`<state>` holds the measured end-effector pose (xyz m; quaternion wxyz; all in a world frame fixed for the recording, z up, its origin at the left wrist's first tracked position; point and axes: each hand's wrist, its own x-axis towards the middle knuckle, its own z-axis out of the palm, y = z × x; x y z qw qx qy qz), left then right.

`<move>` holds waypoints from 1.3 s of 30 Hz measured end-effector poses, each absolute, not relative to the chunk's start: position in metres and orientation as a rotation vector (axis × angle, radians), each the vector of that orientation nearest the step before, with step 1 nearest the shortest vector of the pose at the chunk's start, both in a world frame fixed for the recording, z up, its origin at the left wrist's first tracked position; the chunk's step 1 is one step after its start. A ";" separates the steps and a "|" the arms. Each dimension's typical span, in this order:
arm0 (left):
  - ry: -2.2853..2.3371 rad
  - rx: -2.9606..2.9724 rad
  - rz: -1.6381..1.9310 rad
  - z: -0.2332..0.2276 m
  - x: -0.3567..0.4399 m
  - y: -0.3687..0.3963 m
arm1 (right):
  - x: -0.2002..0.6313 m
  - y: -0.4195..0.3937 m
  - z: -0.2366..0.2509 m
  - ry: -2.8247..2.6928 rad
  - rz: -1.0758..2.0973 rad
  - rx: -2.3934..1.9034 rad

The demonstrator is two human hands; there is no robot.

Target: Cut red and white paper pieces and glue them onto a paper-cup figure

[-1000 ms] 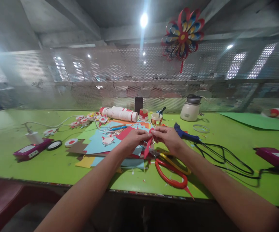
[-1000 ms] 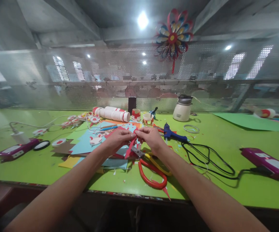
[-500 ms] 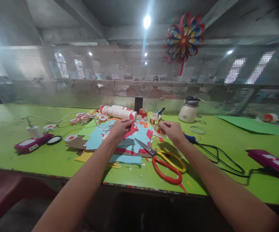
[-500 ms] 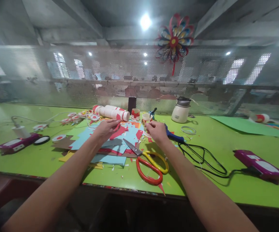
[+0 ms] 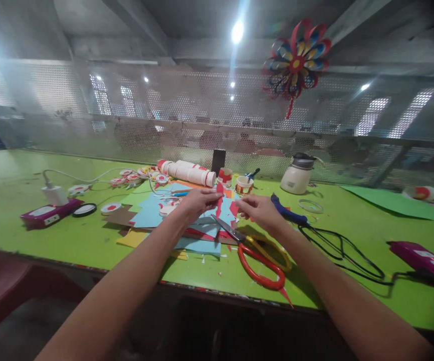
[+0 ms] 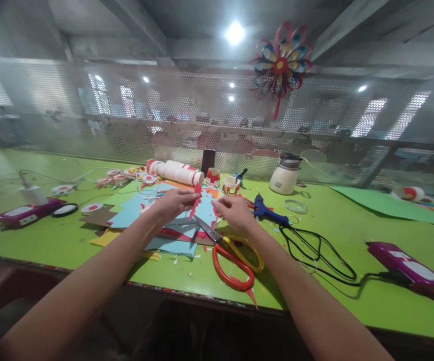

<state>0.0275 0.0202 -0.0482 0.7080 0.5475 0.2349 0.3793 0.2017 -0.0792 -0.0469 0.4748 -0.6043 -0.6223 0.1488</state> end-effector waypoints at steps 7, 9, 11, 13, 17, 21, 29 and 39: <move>0.593 1.132 1.089 -0.044 0.022 0.032 | 0.191 -0.108 -0.032 -2.190 0.022 -2.062; 0.622 1.128 1.129 -0.046 0.023 0.035 | 0.190 -0.124 -0.027 -2.278 -0.030 -2.132; 0.641 1.134 1.164 -0.049 0.024 0.034 | 0.186 -0.141 -0.024 -2.381 -0.078 -2.243; 0.654 1.156 1.191 -0.051 0.026 0.032 | 0.181 -0.155 -0.024 -2.444 -0.053 -2.303; 0.693 1.221 1.198 -0.054 0.027 0.030 | 0.175 -0.164 -0.028 -2.464 0.047 -2.265; 0.698 1.274 1.199 -0.055 0.025 0.034 | 0.177 -0.158 -0.035 -2.257 0.157 -2.337; 0.596 1.366 1.029 -0.055 0.021 0.035 | 0.192 -0.197 -0.038 -1.892 -0.016 -2.345; 0.678 1.889 0.563 -0.072 0.032 0.028 | 0.331 -0.195 -0.012 -1.298 -0.220 -2.569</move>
